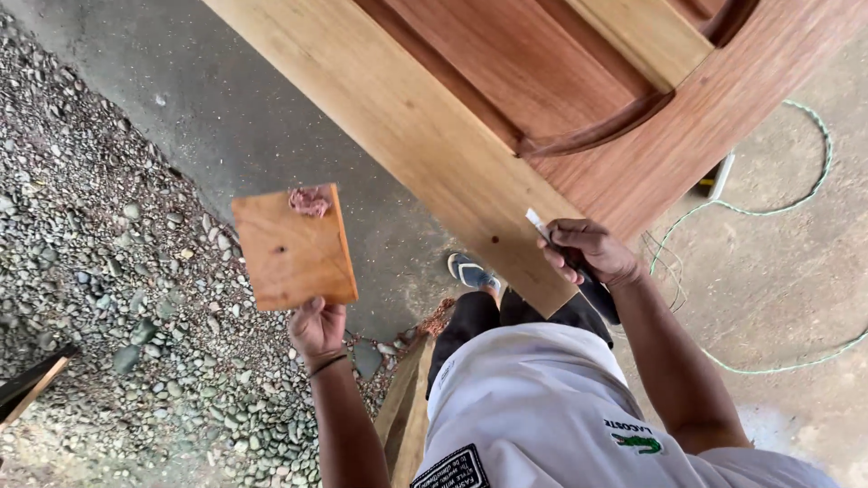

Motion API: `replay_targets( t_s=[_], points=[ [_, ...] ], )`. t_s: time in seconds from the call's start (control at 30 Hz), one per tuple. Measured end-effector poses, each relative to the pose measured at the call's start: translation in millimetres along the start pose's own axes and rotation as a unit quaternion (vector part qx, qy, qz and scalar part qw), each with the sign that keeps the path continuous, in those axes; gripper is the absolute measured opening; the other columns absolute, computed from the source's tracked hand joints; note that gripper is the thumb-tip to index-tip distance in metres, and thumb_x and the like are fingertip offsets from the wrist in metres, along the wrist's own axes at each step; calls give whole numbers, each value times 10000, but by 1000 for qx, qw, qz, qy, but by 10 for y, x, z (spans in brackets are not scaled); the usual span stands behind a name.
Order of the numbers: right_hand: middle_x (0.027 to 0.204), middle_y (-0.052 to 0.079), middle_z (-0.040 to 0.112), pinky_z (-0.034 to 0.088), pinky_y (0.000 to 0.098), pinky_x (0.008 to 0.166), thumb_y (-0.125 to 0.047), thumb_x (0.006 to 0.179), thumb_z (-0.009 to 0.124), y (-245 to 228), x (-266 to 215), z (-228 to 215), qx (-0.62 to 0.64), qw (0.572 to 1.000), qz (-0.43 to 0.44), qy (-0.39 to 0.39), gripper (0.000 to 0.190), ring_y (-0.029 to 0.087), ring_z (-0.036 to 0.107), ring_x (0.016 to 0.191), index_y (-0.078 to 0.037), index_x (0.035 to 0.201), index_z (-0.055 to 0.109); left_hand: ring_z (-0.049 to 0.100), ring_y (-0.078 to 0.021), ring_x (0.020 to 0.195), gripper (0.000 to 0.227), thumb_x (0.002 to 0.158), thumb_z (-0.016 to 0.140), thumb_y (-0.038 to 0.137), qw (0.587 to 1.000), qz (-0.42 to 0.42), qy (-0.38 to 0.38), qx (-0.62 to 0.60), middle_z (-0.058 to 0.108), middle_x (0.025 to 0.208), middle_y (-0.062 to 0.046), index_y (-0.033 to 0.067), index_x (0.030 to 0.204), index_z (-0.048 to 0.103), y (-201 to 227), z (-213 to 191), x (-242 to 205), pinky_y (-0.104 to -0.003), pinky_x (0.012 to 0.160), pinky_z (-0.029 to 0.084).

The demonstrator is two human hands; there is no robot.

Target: Applying wood filler to the joints of a wooden door using a small tool

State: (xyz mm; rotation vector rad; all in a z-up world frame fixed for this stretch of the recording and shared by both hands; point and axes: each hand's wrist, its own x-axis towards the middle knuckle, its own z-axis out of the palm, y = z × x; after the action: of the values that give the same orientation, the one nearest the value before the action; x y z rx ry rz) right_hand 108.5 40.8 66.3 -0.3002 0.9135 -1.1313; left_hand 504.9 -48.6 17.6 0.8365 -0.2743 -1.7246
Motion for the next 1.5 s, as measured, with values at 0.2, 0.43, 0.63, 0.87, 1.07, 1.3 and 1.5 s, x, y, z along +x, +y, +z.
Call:
replay_targets(
  t_s=[0.2, 0.43, 0.63, 0.87, 1.07, 1.3, 1.5],
  points=[
    [469, 126, 411, 344, 215, 197, -48, 790, 399, 170, 78, -141, 30, 996, 45, -76, 109, 178, 467, 252, 26, 728, 448, 500, -337, 1034, 612, 589, 443, -30, 999, 11, 39, -5, 531, 1118, -80, 176, 1165, 449, 188, 482, -313, -606, 868, 365],
    [463, 176, 455, 409, 229, 210, -16, 775, 388, 276, 115, -282, 69, 994, 9, -90, 138, 206, 518, 252, 93, 788, 471, 476, -333, 1069, 524, 649, 482, -5, 999, -39, 15, 2, 525, 1142, -84, 167, 1144, 484, 250, 826, -21, -571, 874, 372],
    [519, 198, 503, 308, 208, 243, -54, 777, 450, 314, 58, -380, 56, 998, -14, -39, 226, 158, 420, 288, 138, 863, 532, 377, -364, 1132, 691, 651, 523, -52, 996, -69, -52, 14, 369, 1264, -65, 228, 1250, 321, 330, 549, 759, -721, 834, 271],
    [551, 122, 502, 234, 216, 278, -162, 792, 490, 308, 74, -324, 158, 961, -191, 124, 192, 107, 357, 312, 6, 880, 520, 369, -364, 1168, 688, 624, 550, -48, 977, -143, -93, 125, 385, 1269, -62, 203, 1235, 356, 583, 1026, 1686, -709, 863, 299],
    [564, 123, 487, 270, 196, 303, -114, 812, 485, 474, -162, -25, 218, 910, -294, 196, 192, 114, 396, 337, 41, 919, 522, 378, -383, 1155, 721, 626, 561, -25, 944, -221, -156, 189, 361, 1291, -59, 224, 1260, 324, 388, 1434, 2095, -700, 837, 354],
    [567, 147, 494, 289, 204, 312, -111, 783, 514, 942, -441, 500, 236, 846, -314, 360, 176, 131, 374, 322, 56, 835, 513, 352, -320, 1201, 685, 649, 521, -49, 881, -351, -238, 210, 382, 1264, -23, 240, 1242, 339, -73, 1807, 2464, -711, 866, 323],
    [866, 173, 573, 407, 192, 391, -120, 852, 475, 1102, -231, 1094, 200, 760, -332, 522, 91, 135, 504, 450, -34, 861, 506, 406, -303, 1160, 637, 661, 507, -86, 842, -418, -273, 204, 457, 1181, -51, 192, 1217, 371, -130, 2040, 2758, -634, 920, 335]
  ],
)
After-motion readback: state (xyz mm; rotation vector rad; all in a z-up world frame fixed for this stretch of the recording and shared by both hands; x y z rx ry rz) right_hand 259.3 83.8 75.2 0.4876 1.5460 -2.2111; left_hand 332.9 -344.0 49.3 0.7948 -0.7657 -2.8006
